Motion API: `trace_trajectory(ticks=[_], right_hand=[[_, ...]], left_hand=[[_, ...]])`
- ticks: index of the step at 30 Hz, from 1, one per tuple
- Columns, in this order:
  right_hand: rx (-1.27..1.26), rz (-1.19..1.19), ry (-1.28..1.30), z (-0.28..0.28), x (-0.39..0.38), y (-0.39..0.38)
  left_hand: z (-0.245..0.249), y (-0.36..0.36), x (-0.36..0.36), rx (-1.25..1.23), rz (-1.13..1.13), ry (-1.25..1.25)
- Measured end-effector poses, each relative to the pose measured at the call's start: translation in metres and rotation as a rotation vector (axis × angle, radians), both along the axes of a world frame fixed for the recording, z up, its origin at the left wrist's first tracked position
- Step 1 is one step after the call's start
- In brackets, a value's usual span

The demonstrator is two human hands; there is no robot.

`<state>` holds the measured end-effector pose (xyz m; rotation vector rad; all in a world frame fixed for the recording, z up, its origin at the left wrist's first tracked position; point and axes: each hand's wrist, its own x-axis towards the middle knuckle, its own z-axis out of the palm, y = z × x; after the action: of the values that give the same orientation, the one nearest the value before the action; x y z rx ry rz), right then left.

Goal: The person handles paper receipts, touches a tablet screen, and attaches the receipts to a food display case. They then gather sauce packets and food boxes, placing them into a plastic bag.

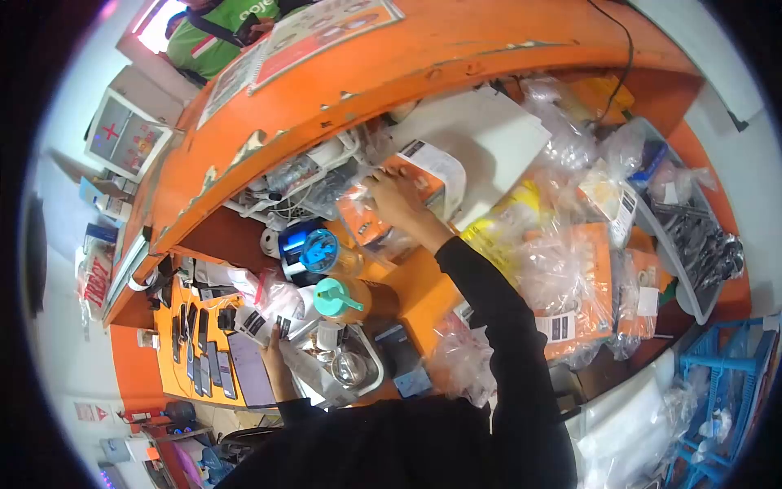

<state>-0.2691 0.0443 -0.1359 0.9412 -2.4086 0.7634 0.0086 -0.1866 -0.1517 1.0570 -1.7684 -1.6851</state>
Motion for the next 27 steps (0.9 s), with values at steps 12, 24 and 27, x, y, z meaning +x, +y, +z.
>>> trace_trajectory(ticks=[12, 24, 27], right_hand=[[-0.633, -0.024, -0.124, 0.039, 0.042, 0.046], [-0.256, -0.402, 0.356, 0.401, 0.053, 0.046], [-0.129, -0.446, 0.506, 0.459, -0.028, 0.017]], left_hand=[[0.002, -0.012, 0.032, 0.235, 0.131, 0.077], [0.012, -0.062, 0.069, 0.392, -0.041, 0.334], [0.026, -0.068, 0.077, 0.470, -0.084, 0.468]])
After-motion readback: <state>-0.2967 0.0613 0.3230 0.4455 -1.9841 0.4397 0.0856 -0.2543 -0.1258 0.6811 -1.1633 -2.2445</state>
